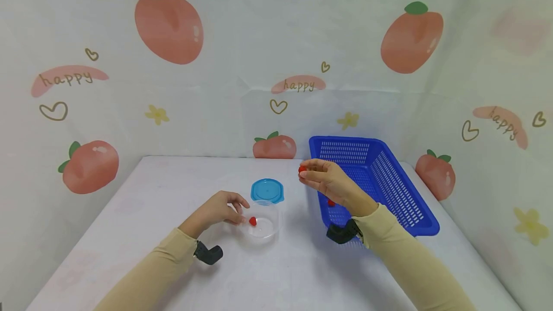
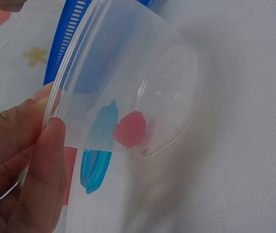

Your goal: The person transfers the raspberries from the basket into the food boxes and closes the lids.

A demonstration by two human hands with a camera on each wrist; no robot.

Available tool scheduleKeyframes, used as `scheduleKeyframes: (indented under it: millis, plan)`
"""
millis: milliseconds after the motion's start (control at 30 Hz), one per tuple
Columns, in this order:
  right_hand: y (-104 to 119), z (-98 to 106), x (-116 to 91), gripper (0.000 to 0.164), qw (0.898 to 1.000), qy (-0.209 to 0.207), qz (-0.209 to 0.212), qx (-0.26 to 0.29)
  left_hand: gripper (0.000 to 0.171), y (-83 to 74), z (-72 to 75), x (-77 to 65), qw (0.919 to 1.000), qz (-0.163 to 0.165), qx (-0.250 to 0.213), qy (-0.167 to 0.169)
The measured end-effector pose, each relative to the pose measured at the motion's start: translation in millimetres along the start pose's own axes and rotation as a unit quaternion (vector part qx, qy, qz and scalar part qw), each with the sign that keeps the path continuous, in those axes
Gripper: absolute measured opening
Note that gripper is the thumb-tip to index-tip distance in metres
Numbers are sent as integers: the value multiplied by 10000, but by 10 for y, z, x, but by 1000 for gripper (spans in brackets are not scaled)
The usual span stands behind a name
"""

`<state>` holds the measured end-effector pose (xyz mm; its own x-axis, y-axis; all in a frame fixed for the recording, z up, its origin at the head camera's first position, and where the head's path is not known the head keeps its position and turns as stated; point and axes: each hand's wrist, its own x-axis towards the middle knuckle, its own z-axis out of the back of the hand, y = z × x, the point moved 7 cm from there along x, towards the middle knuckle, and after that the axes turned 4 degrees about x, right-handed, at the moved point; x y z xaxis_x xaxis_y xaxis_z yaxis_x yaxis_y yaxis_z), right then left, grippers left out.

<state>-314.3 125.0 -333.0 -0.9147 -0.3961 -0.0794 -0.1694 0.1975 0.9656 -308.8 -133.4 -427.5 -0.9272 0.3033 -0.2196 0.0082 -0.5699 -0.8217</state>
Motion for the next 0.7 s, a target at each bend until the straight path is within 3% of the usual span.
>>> scheduleKeyframes:
  millis: [700]
  plan:
    - [-577, -375, -97, 23, 9984, 16, -389, -406, 32, 23, 1, 7, 10000, 25, 30, -64]
